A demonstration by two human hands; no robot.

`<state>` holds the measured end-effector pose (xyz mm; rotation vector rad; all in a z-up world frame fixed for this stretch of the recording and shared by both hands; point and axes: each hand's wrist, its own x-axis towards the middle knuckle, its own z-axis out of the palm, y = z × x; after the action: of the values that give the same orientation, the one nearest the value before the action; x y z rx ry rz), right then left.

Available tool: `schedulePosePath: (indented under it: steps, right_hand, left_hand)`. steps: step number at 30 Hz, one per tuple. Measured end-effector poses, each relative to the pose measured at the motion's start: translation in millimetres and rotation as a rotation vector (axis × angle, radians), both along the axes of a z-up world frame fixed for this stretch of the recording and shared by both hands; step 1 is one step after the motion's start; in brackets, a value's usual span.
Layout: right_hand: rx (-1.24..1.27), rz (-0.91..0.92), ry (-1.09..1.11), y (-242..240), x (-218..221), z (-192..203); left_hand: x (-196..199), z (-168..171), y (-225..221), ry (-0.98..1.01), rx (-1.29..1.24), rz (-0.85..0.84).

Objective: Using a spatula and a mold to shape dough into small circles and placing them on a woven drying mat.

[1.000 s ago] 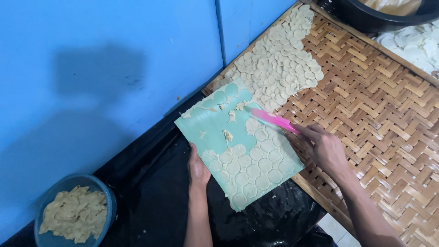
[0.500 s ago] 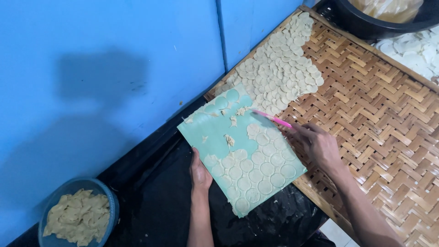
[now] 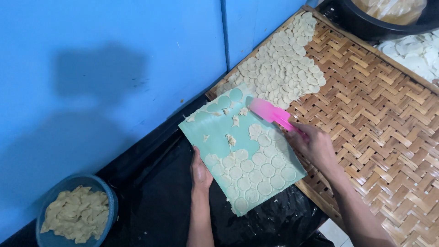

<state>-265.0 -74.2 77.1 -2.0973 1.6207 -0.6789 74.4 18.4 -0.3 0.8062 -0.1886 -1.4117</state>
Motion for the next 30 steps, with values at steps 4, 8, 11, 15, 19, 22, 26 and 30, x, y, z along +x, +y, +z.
schedulePosePath:
  steps: [4, 8, 11, 15, 19, 22, 26, 30]
  right_hand:
    - [0.06, -0.038, 0.067, 21, -15, 25]
    - [0.05, 0.022, 0.219, 35, -20, 41]
    - [0.009, 0.083, 0.241, 42, -14, 50]
    - [0.093, 0.027, 0.397, 45, 0, 67]
    - [0.174, -0.004, 0.42, 48, 0, 58]
    - [0.167, 0.054, 0.362, 49, -3, 40]
    - [0.166, 0.124, 0.312, 48, -1, 25]
    - [0.236, 0.135, 0.252, 48, 20, 38]
  left_hand:
    - [1, -5, 1, 0.002, -0.031, 0.006]
    - [0, 2, -2, -0.026, -0.016, -0.005]
    - [0, -3, -1, -0.013, -0.038, -0.011]
    - [1, -4, -1, -0.011, -0.03, -0.006]
    - [1, -3, 0, -0.004, -0.05, -0.017]
    - [0, 1, -1, -0.024, -0.027, -0.005]
    - [0, 0, 0, -0.035, 0.027, 0.002]
    - [1, -8, 0, -0.03, -0.016, 0.019]
